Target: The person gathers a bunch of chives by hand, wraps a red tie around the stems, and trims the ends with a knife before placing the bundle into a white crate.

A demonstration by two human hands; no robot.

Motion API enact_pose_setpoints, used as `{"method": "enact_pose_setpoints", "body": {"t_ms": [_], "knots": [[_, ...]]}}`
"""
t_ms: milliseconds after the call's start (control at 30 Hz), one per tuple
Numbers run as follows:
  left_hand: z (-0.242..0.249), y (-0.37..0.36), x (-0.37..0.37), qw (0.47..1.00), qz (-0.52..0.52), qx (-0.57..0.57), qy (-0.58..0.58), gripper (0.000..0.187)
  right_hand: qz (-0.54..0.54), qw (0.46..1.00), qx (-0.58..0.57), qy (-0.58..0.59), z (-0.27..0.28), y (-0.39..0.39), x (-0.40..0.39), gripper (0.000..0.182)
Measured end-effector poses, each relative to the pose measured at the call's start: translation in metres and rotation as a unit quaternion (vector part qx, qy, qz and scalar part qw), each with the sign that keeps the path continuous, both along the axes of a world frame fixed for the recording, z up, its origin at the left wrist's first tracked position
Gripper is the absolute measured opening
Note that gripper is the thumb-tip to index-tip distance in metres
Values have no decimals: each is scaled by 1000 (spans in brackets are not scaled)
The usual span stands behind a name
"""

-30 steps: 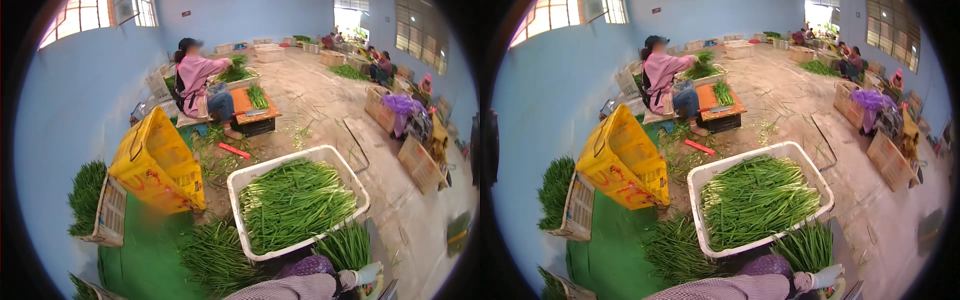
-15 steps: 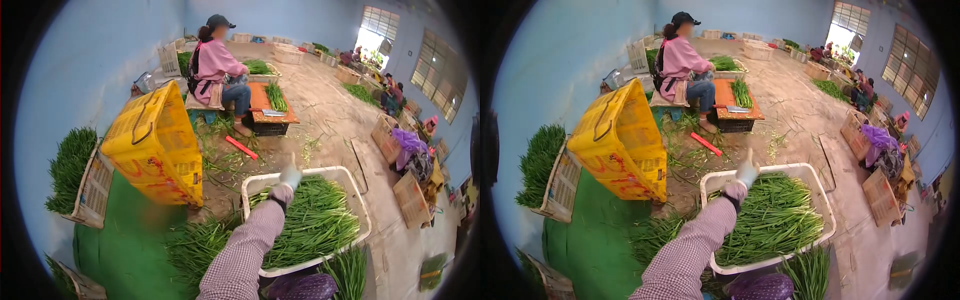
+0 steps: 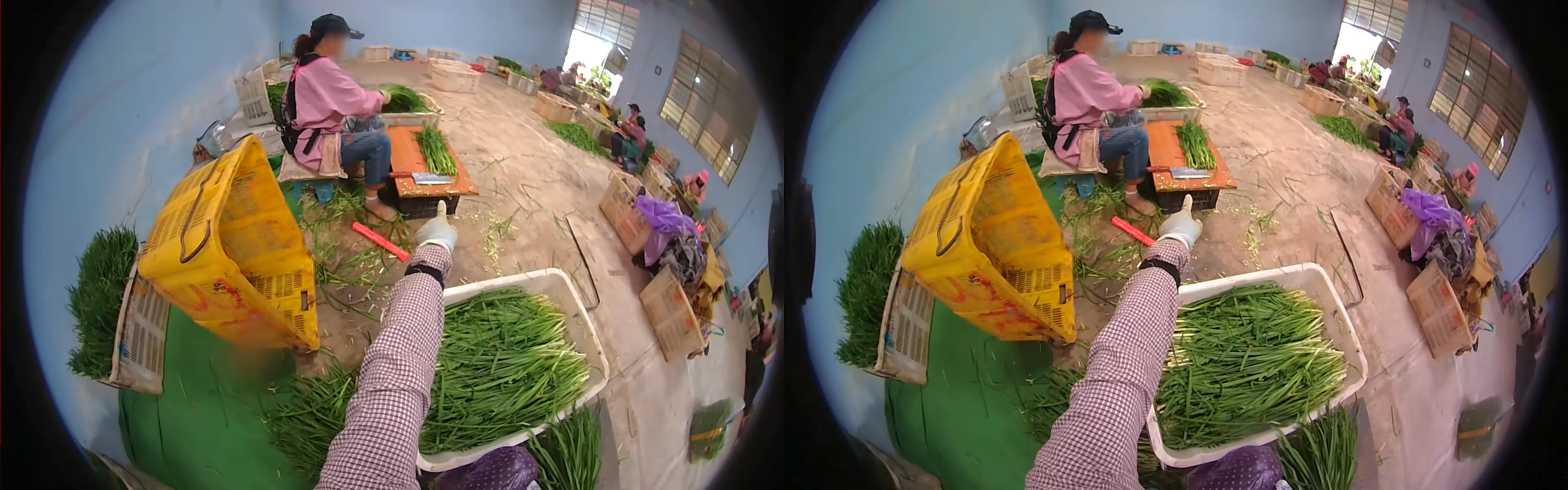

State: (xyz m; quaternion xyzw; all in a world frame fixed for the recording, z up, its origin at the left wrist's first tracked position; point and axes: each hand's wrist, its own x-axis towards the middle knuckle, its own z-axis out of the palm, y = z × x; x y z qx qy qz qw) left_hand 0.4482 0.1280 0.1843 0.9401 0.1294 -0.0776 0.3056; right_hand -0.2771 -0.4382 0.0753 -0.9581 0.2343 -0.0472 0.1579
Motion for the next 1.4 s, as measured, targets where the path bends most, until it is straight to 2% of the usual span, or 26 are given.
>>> {"method": "enact_pose_setpoints", "body": {"t_ms": [267, 333, 533, 700, 800, 833, 1400], "knots": [[-22, 0, 14, 999, 4, -22, 38, 92, 1, 1000, 0, -9, -15, -8, 8, 90], [-24, 0, 19, 1000, 15, -2, 23, 91, 7, 999, -49, 3, -10, -5, 14, 96], [-13, 7, 16, 1000, 14, -11, 18, 87, -15, 999, -40, 31, 9, 4, 24, 99], [-21, 5, 20, 1000, 2, 20, 20, 86, -11, 998, -42, 45, -1, 14, 10, 99], [-8, 3, 11, 1000, 5, 16, 24, 88, -10, 998, -44, 47, 1, 16, 5, 99], [0, 0, 4, 999, 5, 36, 23, 73, -10, 998, -41, 47, 4, 16, 5, 98], [-16, -15, 5, 997, -6, 77, 26, 79, -14, 997, -60, 38, -5, 18, 3, 99]]}}
